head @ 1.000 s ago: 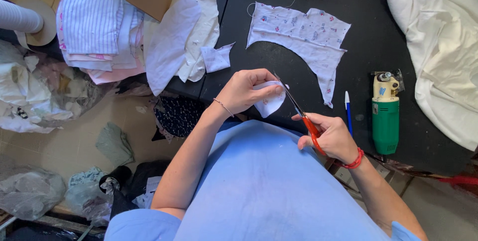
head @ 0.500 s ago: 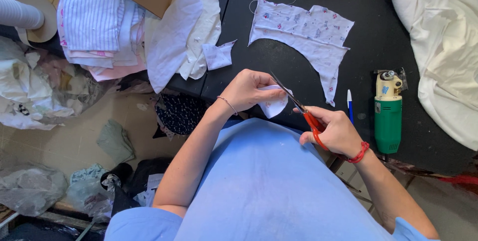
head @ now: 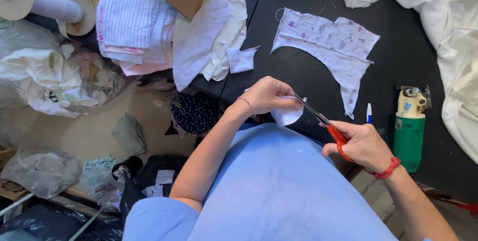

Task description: Tracing patterns onto fabric and cutting them out using a rotary cutter and scissors

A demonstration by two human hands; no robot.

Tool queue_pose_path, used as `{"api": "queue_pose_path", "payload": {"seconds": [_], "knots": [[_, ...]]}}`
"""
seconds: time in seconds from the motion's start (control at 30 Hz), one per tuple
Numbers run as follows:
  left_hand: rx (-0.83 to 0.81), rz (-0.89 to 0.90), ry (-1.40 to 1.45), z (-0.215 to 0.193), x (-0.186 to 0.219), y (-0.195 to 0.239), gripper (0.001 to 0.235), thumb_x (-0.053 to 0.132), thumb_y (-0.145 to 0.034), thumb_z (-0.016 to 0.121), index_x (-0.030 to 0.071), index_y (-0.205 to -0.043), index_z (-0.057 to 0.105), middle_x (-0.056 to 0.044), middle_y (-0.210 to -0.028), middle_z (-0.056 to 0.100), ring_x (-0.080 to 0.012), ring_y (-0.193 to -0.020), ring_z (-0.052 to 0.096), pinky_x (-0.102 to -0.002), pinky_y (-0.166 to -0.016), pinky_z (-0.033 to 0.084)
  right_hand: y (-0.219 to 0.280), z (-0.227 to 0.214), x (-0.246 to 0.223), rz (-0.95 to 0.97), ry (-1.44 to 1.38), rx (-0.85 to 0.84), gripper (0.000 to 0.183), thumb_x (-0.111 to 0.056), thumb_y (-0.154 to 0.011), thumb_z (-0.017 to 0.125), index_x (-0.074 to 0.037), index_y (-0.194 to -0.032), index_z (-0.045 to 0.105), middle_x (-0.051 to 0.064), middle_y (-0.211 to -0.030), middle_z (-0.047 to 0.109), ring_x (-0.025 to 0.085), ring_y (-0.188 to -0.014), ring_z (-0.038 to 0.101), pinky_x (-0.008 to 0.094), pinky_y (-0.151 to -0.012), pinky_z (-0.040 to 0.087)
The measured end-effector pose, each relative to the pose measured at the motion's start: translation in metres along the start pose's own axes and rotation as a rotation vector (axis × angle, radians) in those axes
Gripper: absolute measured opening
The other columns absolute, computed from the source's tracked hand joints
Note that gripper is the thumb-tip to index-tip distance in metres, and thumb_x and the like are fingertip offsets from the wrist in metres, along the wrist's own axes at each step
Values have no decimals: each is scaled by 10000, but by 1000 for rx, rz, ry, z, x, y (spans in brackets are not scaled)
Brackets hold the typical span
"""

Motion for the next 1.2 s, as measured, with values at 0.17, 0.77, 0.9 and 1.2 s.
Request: {"api": "queue_pose_path", "payload": {"seconds": [0.17,0.77,0.9,1.2], "knots": [[66,-6,-33,-11,8,9,198,296,-712,649,113,-788,661,-17,-682,649,-102,-656,582,-211,-585,444,6,-3,-6,-10,15,132,520,-230,-503,783,-96,-984,638,13,-459,435,75,-451,341,184,-424,284],[990,235,-1002,-147,5,8,414,270,-664,731,179,-987,489,24,-892,565,-201,-761,529,-334,-652,368,41,-41,27,243,-256,583,241,-72,-758,658,-21,-961,538,125,-648,550,143,-429,481,199,-429,390],[528,-251,-1273,-110,-73,-35,511,522,-430,782,259,-818,578,-62,-876,519,-267,-829,523,-413,-746,310,70,-72,79,202,-282,784,240,3,-830,639,26,-1015,489,130,-755,541,145,-583,541,191,-547,463],[413,163,-1071,-33,0,-71,219,390,-564,759,278,-687,616,27,-857,527,-236,-793,515,-402,-662,363,119,-140,270,539,409,775,442,-129,-728,616,-66,-1165,602,94,-804,630,196,-756,596,316,-778,409]]}}
Point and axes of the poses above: each hand's wrist, its own y-axis away from the middle knuckle, its own z-axis out of the palm, x = y × z, the point moved 5 cm from there along -y, towards the middle knuckle
